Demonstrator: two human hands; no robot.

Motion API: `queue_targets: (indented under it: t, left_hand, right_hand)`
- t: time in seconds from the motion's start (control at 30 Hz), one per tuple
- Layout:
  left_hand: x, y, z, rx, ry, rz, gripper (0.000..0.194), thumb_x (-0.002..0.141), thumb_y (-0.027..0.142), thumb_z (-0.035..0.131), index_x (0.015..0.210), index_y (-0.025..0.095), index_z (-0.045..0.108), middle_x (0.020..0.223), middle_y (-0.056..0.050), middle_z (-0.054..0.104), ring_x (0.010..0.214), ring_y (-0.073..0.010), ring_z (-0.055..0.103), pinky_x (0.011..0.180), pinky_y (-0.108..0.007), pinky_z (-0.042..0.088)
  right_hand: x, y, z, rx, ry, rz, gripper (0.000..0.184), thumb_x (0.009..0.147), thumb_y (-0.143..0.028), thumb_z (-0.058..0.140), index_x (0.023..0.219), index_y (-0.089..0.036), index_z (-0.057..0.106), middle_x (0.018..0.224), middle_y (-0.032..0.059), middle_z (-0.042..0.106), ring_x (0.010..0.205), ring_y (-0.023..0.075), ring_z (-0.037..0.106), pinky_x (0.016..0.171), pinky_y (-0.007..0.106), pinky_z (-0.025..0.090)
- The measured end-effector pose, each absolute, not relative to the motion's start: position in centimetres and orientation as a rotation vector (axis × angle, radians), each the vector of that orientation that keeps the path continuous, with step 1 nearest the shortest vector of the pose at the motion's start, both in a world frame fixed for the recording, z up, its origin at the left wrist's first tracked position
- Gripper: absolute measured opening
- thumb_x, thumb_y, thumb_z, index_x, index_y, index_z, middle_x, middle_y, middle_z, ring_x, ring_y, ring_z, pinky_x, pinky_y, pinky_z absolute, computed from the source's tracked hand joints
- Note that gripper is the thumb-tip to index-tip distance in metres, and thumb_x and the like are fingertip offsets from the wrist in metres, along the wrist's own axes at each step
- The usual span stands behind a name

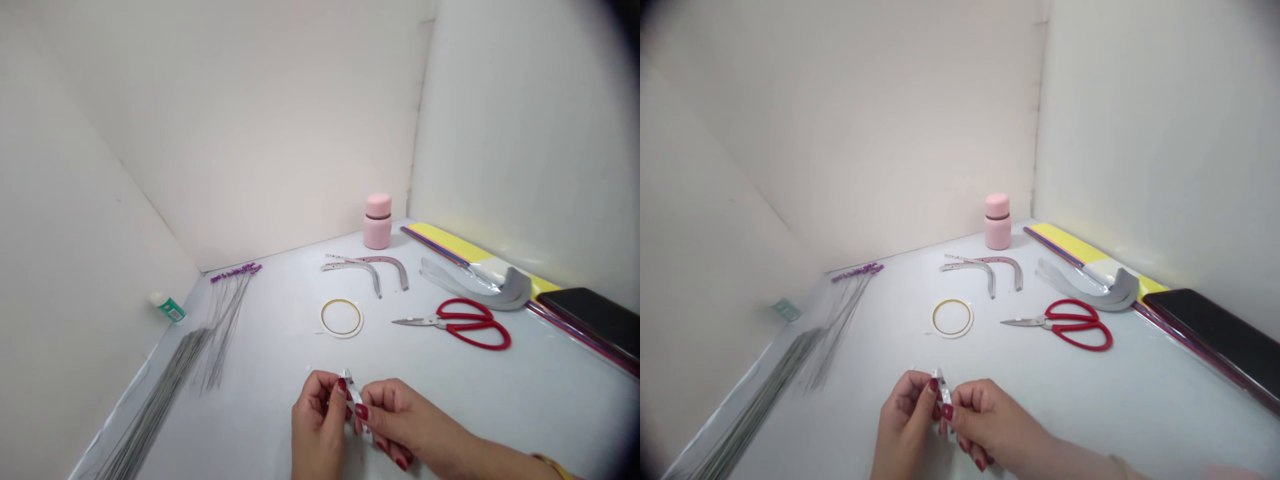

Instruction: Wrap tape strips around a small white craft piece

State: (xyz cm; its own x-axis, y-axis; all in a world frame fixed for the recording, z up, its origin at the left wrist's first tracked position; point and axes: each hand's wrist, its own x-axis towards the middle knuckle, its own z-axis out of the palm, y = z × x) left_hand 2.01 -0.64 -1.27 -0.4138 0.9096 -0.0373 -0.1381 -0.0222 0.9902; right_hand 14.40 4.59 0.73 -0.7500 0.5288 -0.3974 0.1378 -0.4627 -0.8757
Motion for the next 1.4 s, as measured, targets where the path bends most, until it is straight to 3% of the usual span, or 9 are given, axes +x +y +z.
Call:
queue_targets:
  t: [0.27, 0.53, 0.97, 1.4]
  left_hand:
    - [1.8, -0.9, -1.6, 0.923, 1.425, 1.5, 0.018, 0.079, 0.032, 0.055, 0.069, 0.017, 0.053, 0.052, 0.002, 0.053, 0.047, -0.0101, 0.049, 0.048, -0.022, 0.039]
    - [1.5, -0.9, -1.0, 0.888, 1.414, 1.44, 0.017, 0.08, 0.031, 0.054, 0.076, 0.015, 0.056, 0.057, 0.0, 0.057, 0.055, -0.012, 0.053, 0.056, -0.024, 0.041]
    - [1.7, -0.7, -0.2, 0.705, 1.415, 1.509, 0.015, 0.072, 0.029, 0.063, 0.074, 0.014, 0.059, 0.056, 0.001, 0.058, 0.052, -0.0097, 0.052, 0.054, -0.021, 0.042]
    - [1.5, -0.6, -0.9, 0.692, 1.344, 1.484, 0.013, 0.075, 0.027, 0.06, 0.073, 0.015, 0.057, 0.053, 0.003, 0.055, 0.049, -0.0096, 0.052, 0.056, -0.023, 0.041]
  right_hand:
    - [14.9, 4.6, 0.6, -0.857, -1.377, 2.372, 0.026, 0.078, -0.038, 0.055, 0.069, -0.013, 0.051, 0.051, -0.0057, 0.045, 0.038, 0.0021, 0.036, 0.039, 0.015, 0.021]
    - [15.2, 4.9, 0.4, -0.768, -1.191, 2.465, 0.02, 0.08, -0.032, 0.055, 0.075, -0.013, 0.053, 0.055, -0.0049, 0.041, 0.042, 0.0029, 0.029, 0.039, 0.016, 0.019]
    - [15.3, 5.0, 0.6, -0.727, -1.234, 2.532, 0.024, 0.077, -0.036, 0.059, 0.074, -0.013, 0.052, 0.053, -0.0063, 0.04, 0.037, 0.0011, 0.026, 0.036, 0.016, 0.015]
    - [15.2, 5.1, 1.0, -0.804, -1.129, 2.61, 0.013, 0.074, -0.025, 0.058, 0.069, -0.013, 0.054, 0.044, -0.0075, 0.038, 0.033, 0.0013, 0.022, 0.033, 0.015, 0.014]
